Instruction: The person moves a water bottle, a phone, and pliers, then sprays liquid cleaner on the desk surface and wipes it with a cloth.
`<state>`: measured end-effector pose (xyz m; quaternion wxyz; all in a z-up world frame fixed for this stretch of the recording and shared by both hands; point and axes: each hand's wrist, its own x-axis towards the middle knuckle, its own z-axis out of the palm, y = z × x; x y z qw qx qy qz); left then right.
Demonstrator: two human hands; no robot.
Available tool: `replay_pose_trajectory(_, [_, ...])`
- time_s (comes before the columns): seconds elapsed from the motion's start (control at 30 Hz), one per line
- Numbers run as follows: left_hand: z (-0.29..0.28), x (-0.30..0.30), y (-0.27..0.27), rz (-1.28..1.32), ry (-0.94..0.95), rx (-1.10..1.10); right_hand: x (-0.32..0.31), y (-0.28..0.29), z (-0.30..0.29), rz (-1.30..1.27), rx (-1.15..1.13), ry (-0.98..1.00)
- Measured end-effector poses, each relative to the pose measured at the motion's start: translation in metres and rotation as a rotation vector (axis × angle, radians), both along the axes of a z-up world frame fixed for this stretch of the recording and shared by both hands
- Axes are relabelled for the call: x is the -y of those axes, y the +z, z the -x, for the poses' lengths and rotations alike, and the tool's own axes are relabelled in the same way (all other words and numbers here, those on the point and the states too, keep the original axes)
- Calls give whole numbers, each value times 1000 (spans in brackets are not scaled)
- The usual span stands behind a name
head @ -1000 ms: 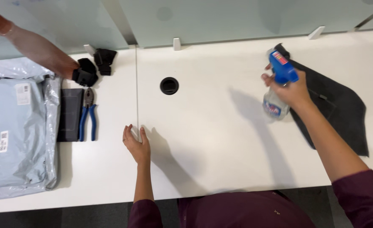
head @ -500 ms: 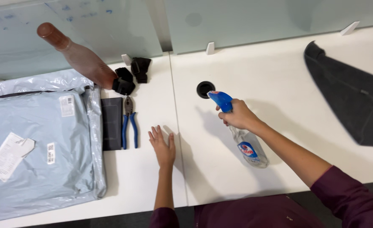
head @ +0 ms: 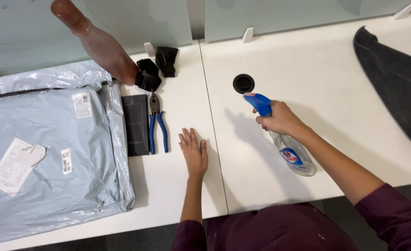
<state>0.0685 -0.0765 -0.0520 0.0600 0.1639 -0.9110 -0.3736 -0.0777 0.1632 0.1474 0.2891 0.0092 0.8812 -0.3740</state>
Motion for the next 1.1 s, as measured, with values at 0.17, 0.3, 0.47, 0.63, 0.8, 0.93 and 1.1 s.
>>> replay_pose_trajectory(0.17, [3, 1, -5, -10, 27, -1, -19, -5, -35, -87, 79, 57])
replay_pose_trajectory(0.3, [1, -2, -11, -20, 61, -44, -38, -13, -65, -137, 150, 153])
replay_pose_trajectory(0.47, [5, -4, -16, -36, 120, -47, -64, -18, -104, -220, 298, 399])
replay_pose_trajectory(0.63, [16, -13, -11, -45, 197, 18, -107, -9, -110, -184, 296, 387])
replay_pose_trajectory(0.8, [31, -42, 12, -166, 288, -9, -158, 2, -92, -215, 203, 356])
replay_pose_trajectory(0.93, [46, -80, 37, -258, 304, -51, -205, 14, -71, -205, 194, 260])
replay_pose_trajectory(1.1, [76, -127, 59, -218, 265, -83, -264, 26, -42, -170, 40, 141])
